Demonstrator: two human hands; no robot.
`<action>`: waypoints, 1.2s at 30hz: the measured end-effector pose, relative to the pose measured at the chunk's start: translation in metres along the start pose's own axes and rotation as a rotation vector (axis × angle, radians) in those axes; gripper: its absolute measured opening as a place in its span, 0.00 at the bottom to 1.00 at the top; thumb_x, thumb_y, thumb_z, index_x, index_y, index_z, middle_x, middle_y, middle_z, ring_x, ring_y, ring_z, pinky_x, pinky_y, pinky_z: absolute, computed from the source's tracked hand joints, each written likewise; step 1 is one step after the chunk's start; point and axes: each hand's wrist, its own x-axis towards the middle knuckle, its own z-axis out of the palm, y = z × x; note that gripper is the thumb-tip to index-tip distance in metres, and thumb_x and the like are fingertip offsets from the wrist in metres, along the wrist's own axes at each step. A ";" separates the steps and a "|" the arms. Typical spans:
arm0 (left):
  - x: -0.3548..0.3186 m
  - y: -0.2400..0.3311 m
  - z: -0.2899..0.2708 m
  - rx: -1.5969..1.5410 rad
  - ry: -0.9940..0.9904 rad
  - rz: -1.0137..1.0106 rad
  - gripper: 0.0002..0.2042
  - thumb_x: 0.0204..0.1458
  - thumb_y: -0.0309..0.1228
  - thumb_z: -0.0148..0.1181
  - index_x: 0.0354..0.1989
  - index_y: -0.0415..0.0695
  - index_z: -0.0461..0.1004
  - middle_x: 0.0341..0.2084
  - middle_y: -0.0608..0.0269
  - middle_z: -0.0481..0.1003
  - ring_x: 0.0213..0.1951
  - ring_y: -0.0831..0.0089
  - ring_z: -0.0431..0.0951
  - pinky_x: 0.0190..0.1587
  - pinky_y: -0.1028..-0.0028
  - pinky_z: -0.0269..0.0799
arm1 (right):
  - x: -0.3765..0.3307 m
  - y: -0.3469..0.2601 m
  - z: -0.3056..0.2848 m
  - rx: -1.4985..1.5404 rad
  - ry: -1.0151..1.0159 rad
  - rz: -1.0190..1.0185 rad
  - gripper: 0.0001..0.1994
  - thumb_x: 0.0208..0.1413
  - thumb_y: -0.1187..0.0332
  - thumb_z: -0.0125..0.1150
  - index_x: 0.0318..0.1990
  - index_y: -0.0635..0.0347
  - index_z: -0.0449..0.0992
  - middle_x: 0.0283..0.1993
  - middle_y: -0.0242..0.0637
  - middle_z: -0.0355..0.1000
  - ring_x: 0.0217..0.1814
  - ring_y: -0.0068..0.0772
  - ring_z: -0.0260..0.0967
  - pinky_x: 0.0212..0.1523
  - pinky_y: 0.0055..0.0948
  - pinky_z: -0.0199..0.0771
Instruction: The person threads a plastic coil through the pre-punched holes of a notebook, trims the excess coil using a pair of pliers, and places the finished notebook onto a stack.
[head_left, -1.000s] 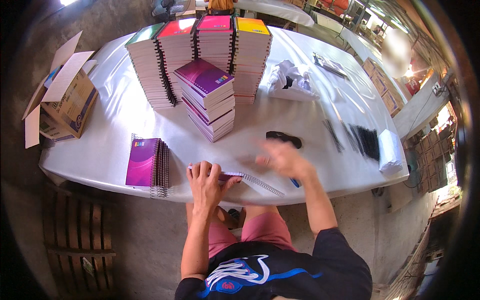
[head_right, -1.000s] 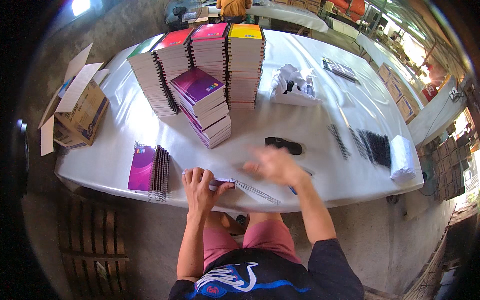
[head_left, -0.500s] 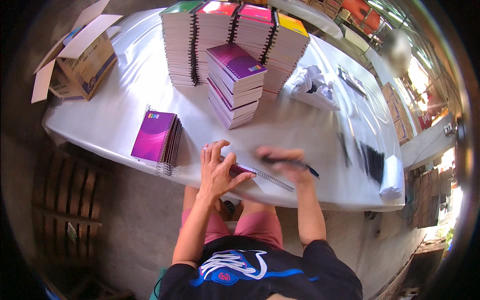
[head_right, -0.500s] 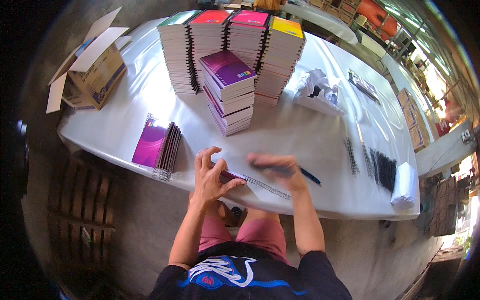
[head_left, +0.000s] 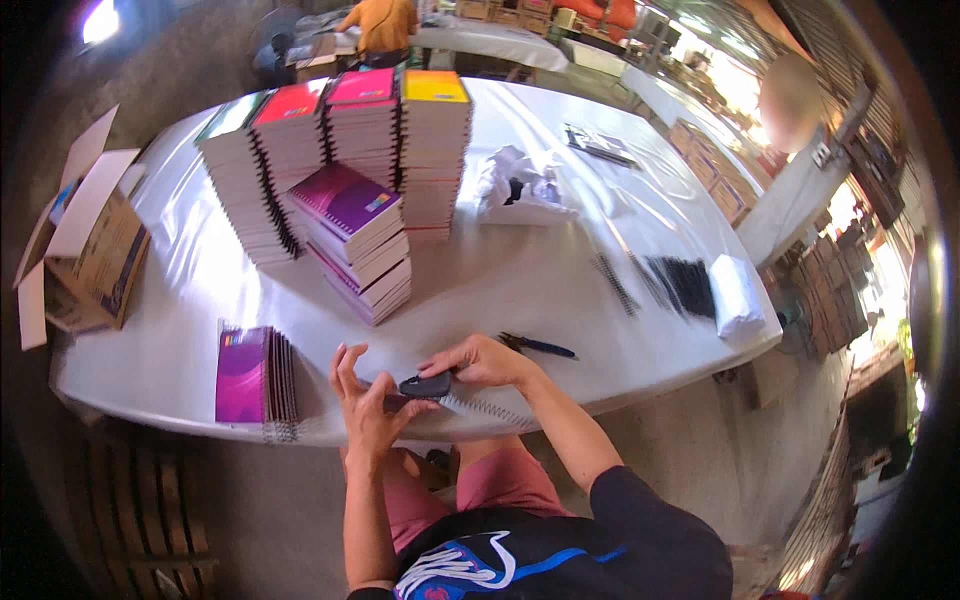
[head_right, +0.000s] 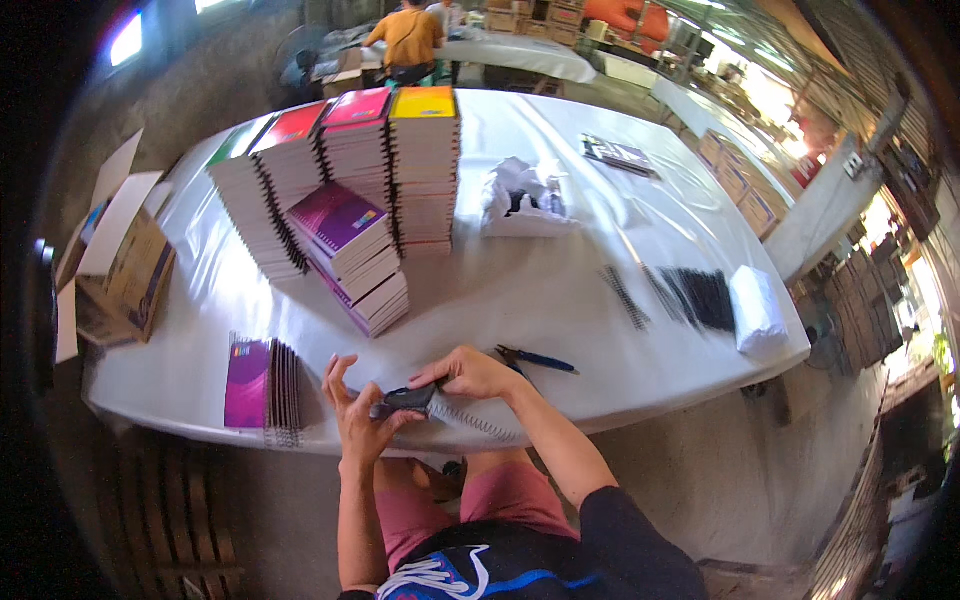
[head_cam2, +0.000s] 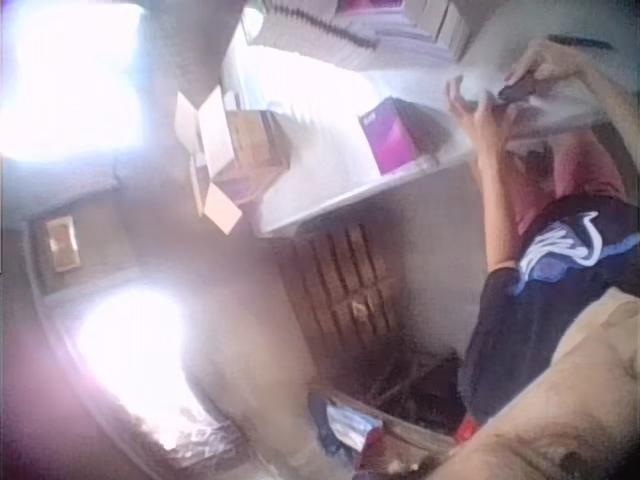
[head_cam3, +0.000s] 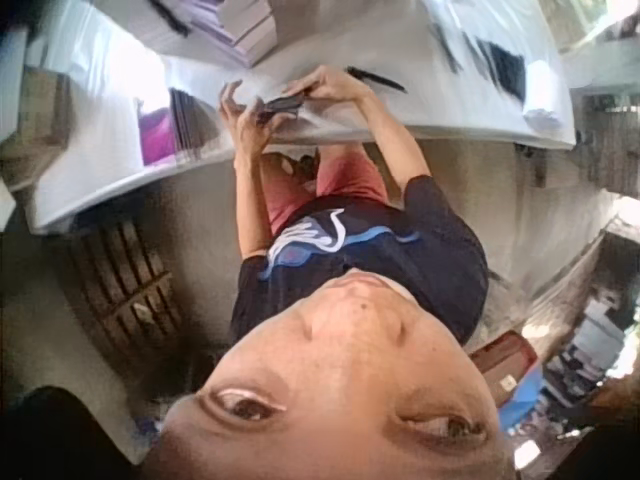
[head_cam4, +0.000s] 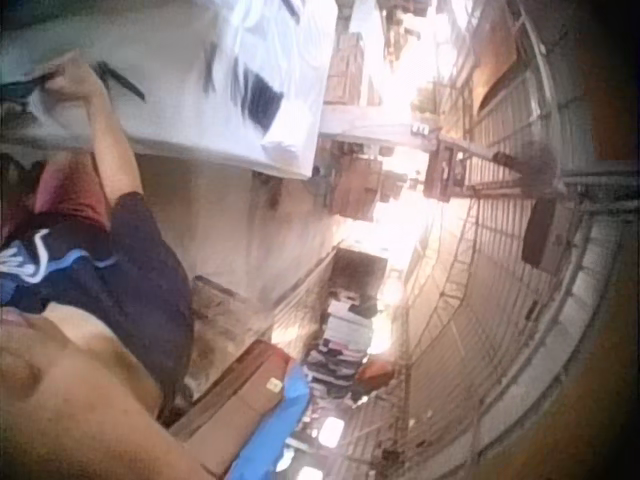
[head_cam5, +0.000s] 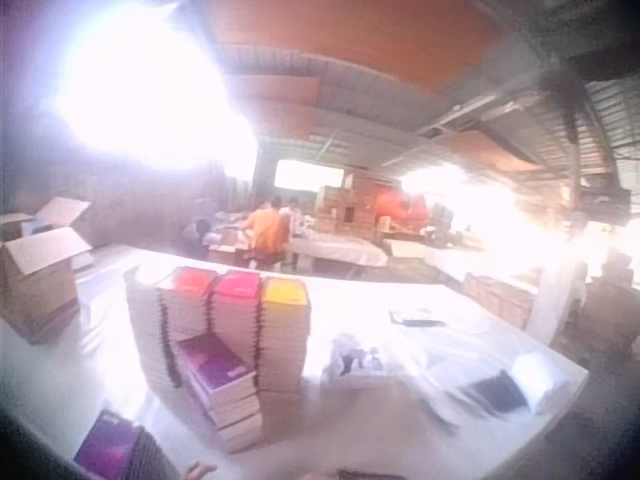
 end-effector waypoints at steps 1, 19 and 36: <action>0.001 0.002 -0.003 -0.008 0.006 -0.004 0.25 0.31 0.52 0.71 0.19 0.41 0.68 0.53 0.48 0.60 0.61 0.43 0.52 0.59 0.52 0.53 | -0.001 0.004 -0.001 -0.061 0.055 0.082 0.27 0.33 0.89 0.46 0.44 0.62 0.80 0.49 0.45 0.75 0.55 0.33 0.70 0.58 0.28 0.64; -0.007 -0.028 0.016 -0.300 0.121 -0.076 0.31 0.16 0.49 0.79 0.23 0.44 0.66 0.51 0.51 0.56 0.43 0.61 0.61 0.43 0.64 0.61 | 0.008 0.017 0.015 -0.184 0.039 0.078 0.29 0.31 0.89 0.48 0.45 0.60 0.79 0.49 0.44 0.75 0.53 0.34 0.72 0.56 0.26 0.65; -0.008 -0.045 0.026 -0.620 0.193 -0.230 0.50 0.11 0.53 0.77 0.44 0.40 0.55 0.44 0.56 0.55 0.40 0.70 0.63 0.39 0.71 0.63 | 0.043 -0.017 0.043 0.040 0.058 -0.273 0.20 0.41 0.87 0.51 0.42 0.62 0.79 0.44 0.43 0.77 0.47 0.32 0.74 0.52 0.25 0.69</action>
